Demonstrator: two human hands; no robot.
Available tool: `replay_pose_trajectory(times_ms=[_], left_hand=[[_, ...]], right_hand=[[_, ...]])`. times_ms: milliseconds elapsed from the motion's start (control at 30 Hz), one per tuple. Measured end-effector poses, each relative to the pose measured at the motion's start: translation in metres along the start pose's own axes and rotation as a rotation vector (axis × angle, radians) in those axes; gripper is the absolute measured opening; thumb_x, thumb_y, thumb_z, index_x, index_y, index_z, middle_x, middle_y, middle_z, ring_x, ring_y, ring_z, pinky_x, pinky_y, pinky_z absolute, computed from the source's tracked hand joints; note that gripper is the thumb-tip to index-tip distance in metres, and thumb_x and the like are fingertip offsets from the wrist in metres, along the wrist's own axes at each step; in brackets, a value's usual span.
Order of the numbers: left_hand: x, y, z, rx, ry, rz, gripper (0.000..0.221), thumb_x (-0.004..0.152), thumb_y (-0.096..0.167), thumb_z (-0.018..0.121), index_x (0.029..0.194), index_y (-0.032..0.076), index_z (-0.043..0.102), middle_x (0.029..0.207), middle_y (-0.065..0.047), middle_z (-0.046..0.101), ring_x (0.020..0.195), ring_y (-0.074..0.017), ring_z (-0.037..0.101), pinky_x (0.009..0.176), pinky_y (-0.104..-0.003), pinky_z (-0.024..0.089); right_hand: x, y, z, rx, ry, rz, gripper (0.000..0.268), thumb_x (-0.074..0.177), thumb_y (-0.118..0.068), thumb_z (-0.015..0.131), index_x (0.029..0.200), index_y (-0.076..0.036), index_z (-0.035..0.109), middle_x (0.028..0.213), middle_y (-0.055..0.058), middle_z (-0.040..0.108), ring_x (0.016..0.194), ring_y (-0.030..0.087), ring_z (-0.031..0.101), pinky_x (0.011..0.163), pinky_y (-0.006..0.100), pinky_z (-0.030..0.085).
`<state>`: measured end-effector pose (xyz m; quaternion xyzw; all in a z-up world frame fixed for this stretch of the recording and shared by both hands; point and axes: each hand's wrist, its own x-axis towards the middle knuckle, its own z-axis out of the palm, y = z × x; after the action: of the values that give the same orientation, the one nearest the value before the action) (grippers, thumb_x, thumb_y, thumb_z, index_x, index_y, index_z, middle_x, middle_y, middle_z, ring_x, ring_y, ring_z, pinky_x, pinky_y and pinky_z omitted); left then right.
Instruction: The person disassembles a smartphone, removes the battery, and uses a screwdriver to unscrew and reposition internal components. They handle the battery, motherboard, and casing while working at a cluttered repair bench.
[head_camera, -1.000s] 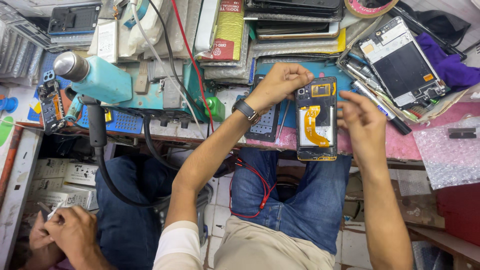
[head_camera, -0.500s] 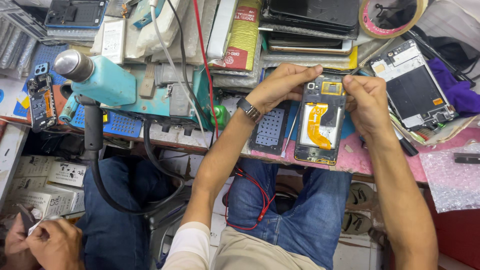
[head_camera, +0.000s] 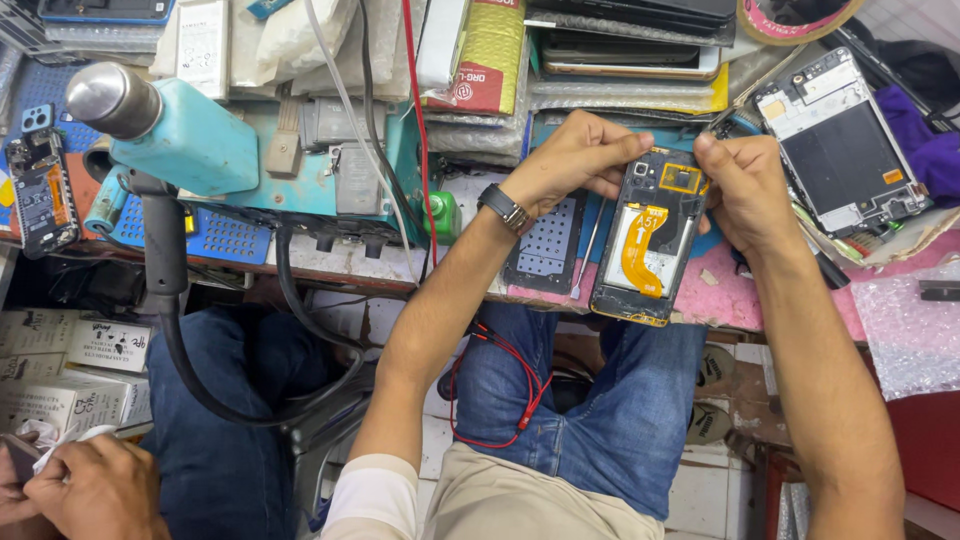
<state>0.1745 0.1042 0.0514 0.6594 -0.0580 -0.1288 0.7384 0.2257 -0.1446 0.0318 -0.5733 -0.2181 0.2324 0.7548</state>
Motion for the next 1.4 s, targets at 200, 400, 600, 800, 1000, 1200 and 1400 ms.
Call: replay_pose_trajectory(times_ms=[200,400,600,800,1000,1200,1400], left_hand=[[0.000,0.004,-0.005,0.004,0.021,0.054,0.047,0.096,0.045,0.068,0.106,0.000,0.078,0.093,-0.008,0.080,0.080,-0.0105,0.077,0.069,-0.025,0.065],[-0.003,0.009,-0.016,-0.073,0.130,0.133,0.049,0.097,0.045,0.066,0.110,-0.001,0.076,0.095,-0.009,0.080,0.085,-0.0140,0.079,0.073,-0.029,0.067],[0.000,0.006,-0.009,-0.066,0.076,0.077,0.049,0.098,0.047,0.063,0.108,0.001,0.075,0.100,-0.006,0.079,0.091,-0.0129,0.078,0.082,-0.030,0.067],[-0.007,0.007,-0.008,0.058,-0.096,-0.018,0.037,0.100,0.043,0.069,0.104,0.007,0.074,0.088,0.005,0.069,0.081,-0.0008,0.065,0.074,-0.022,0.061],[-0.006,0.009,-0.007,0.074,0.001,0.044,0.033,0.095,0.042,0.071,0.098,0.009,0.075,0.087,0.008,0.072,0.080,0.0020,0.066,0.072,-0.019,0.060],[-0.009,0.017,-0.002,0.082,-0.019,-0.003,0.037,0.096,0.044,0.069,0.101,0.008,0.074,0.090,0.005,0.072,0.083,-0.0009,0.068,0.075,-0.021,0.061],[-0.011,0.016,-0.004,0.094,-0.135,0.030,0.031,0.095,0.036,0.074,0.094,0.006,0.073,0.085,0.003,0.072,0.079,-0.0034,0.068,0.073,-0.023,0.062]], right_hand=[[-0.004,0.004,0.001,0.056,-0.010,-0.031,0.043,0.112,-0.035,0.064,0.098,0.005,0.067,0.089,0.011,0.070,0.069,0.013,0.065,0.058,0.027,0.051],[-0.007,0.004,-0.003,0.085,-0.169,0.004,0.039,0.111,-0.031,0.067,0.099,0.006,0.069,0.083,0.010,0.070,0.075,0.012,0.065,0.067,0.026,0.052],[-0.007,0.006,-0.003,0.058,-0.024,-0.028,0.038,0.114,-0.025,0.069,0.100,0.010,0.068,0.084,0.010,0.069,0.067,0.010,0.061,0.066,0.024,0.049],[-0.008,-0.001,-0.004,0.136,0.083,-0.182,0.038,0.114,-0.029,0.067,0.114,0.010,0.069,0.094,0.011,0.071,0.076,0.011,0.066,0.069,0.024,0.055],[-0.008,-0.009,0.003,0.111,-0.099,-0.049,0.038,0.116,-0.022,0.068,0.121,0.016,0.066,0.098,0.012,0.067,0.083,0.009,0.061,0.077,0.022,0.052],[-0.010,-0.017,0.005,0.175,-0.089,-0.011,0.033,0.112,-0.017,0.066,0.124,0.014,0.065,0.109,0.020,0.071,0.101,0.024,0.072,0.092,0.038,0.061],[-0.011,-0.021,0.005,0.222,-0.024,-0.163,0.037,0.112,-0.021,0.066,0.130,0.012,0.063,0.121,0.018,0.071,0.104,0.022,0.073,0.100,0.039,0.062]])
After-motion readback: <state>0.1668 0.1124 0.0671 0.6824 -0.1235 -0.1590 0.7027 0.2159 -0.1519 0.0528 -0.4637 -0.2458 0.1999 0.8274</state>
